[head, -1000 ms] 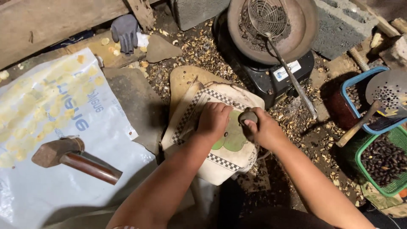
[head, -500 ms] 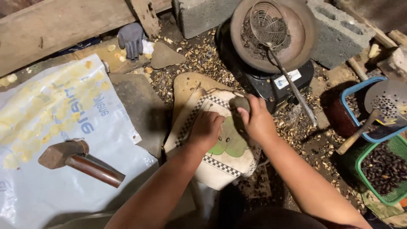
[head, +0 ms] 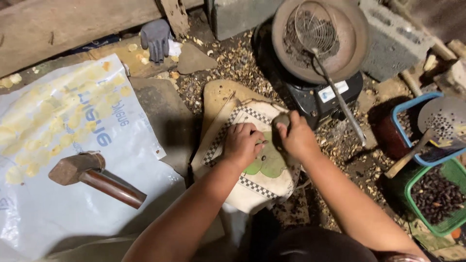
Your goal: The person uses a hammer to crush yellow corn kernels on a white plastic sheet. They then transfer the crushed kernels to a small patterned tray and use a stone to grind them into a finer texture. The person also uses a metal strainer to stir dark contents in a pot on a portable stove.
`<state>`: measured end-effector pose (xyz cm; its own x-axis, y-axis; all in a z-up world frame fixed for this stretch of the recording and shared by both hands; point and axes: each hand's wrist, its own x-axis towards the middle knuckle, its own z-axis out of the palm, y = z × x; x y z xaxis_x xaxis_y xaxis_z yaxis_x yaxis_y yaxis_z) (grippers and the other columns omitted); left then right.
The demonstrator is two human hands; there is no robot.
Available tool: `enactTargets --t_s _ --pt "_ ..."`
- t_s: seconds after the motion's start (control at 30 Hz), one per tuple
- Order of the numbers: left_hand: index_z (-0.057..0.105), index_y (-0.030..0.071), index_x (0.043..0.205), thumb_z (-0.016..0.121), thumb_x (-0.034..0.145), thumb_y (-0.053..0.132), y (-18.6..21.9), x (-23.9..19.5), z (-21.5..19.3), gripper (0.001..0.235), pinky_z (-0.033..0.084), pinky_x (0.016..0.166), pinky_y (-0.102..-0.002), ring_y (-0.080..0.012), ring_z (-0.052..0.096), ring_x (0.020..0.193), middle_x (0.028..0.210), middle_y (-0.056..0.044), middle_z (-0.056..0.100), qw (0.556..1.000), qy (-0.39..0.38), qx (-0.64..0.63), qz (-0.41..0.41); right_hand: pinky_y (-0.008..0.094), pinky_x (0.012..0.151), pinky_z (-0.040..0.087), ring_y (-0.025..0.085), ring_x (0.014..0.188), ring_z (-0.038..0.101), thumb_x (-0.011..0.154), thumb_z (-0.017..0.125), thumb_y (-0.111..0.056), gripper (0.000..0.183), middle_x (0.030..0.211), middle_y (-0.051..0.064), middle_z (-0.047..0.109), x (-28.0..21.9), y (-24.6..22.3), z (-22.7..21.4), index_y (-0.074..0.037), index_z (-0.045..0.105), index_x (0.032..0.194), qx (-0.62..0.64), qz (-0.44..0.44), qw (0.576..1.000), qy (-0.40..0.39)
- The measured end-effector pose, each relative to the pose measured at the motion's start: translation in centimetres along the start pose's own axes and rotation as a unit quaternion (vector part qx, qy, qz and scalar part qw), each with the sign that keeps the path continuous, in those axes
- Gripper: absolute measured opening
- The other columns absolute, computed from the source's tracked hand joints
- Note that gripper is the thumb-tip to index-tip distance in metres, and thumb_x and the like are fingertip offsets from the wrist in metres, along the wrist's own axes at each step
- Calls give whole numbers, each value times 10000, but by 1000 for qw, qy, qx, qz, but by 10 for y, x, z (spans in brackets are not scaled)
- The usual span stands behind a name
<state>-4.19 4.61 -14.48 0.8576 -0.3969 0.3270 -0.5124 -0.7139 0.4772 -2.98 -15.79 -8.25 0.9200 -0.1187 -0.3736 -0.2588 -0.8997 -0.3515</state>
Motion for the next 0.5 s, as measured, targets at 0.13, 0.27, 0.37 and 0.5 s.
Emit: enactTargets --t_s 0.13,0.27,0.37,0.5 --pt "682 226 949 832 675 226 -10 -10 -14 312 508 817 -440 -284 628 944 959 -23 582 1000 18 2 23 616 931 547 520 1101 659 993 563 -438 483 1243 254 590 -13 -1 -8 -152 458 1368 -28 -34 999 -32" --pt "709 205 1035 743 773 158 -20 -12 -21 269 521 805 -436 -293 643 921 950 -32 601 1000 -12 -22 -10 645 896 542 539 1062 655 1004 547 -412 499 1247 237 558 -36 -22 -13 -199 437 1442 -20 -90 996 -11" --pt "704 188 1062 738 769 151 -19 -14 -21 297 523 803 -440 -301 643 917 956 -42 604 999 -3 -31 -20 630 872 564 530 1024 662 1013 515 -416 492 1227 206 540 -54 -25 6 -209 440 1454 -51 -169 984 -2" --pt "703 196 1053 733 740 146 -19 -16 -18 318 514 805 -434 -289 638 916 964 -40 593 999 23 -26 -18 643 881 562 556 1043 659 1002 554 -398 481 1229 238 568 -56 -29 -8 -175 477 1422 -22 -111 994 -9"
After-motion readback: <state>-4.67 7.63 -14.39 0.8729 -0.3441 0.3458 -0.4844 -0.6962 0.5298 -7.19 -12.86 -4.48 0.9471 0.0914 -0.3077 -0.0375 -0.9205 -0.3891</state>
